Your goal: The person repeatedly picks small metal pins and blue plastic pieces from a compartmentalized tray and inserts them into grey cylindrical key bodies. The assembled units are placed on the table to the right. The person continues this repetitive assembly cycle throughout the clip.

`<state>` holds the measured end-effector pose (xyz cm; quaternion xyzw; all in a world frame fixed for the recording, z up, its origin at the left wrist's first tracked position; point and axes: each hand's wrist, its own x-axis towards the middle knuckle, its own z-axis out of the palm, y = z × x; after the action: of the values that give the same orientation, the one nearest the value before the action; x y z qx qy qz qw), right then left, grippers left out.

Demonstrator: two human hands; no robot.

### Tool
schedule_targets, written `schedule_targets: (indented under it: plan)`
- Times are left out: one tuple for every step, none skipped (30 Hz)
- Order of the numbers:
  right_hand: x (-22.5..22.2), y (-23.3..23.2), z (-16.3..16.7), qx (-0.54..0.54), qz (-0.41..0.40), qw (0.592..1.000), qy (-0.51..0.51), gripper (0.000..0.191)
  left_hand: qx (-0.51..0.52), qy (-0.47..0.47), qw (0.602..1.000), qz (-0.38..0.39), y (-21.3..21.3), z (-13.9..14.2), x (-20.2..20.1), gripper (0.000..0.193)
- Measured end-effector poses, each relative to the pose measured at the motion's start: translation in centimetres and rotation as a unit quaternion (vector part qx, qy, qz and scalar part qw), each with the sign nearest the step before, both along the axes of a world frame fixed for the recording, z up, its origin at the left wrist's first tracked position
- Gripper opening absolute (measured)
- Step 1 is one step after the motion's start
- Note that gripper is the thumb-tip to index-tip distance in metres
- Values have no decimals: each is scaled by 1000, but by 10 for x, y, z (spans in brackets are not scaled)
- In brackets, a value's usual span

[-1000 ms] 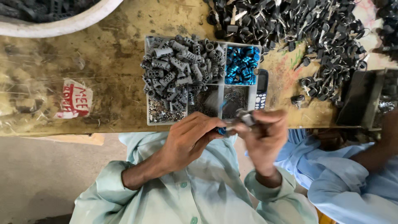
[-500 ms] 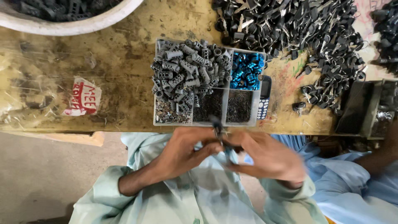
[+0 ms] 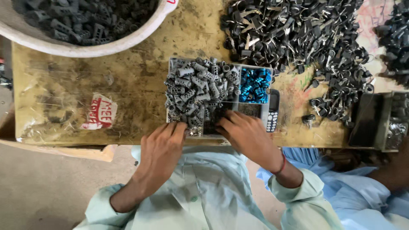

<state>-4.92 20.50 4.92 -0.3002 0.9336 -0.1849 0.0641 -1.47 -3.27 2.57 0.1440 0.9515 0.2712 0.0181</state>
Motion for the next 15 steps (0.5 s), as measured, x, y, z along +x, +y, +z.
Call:
schedule_targets:
  plan:
    - [1,-1,-2,14,2,1000,-19,15,2,-15,1000,-1,-1,-1,1,7]
    - [3,-2,-4,26,2,999,-36,15,3,-29,1000,-4,-2,-3,2,5]
    - [5,-1,-5,37,1,998,-50,16,3,-40,999,-8,-3,-4,1,6]
    - [7,1,-6,19,3,999,-25,17,9,-37,999,-9,-4,-4,0,7]
    - [9,3,-7,2,7,1000,-1,19,16,-36,999,-8,-4,-4,0,7]
    - [10,4,-8,-15,12,1000,22,21,23,-35,999,-5,-3,-4,0,7]
    - [10,5,-8,-19,15,999,28,21,17,-36,999,-10,-3,-4,1,9]
    - [10,5,-8,-24,18,999,34,22,10,-37,999,-14,-2,-3,2,10]
    - [9,5,-7,-28,23,998,41,22,4,-37,999,-16,-2,-3,2,12]
    - [7,3,-7,-7,16,1000,10,19,6,-29,999,-23,-1,-4,2,10]
    - [5,1,-6,14,9,1000,-23,17,9,-23,999,-28,-1,-4,2,7]
    - [2,-2,-6,35,3,998,-54,16,10,-16,999,-33,-1,-4,2,6]
    - [1,-3,-6,36,4,998,-51,15,7,-19,999,-29,-1,-5,1,6]
    - [-1,-5,-5,37,4,998,-49,15,4,-23,999,-27,-1,-5,0,6]
    - [-1,-5,-5,38,2,998,-47,14,0,-27,999,-26,-2,-5,0,7]
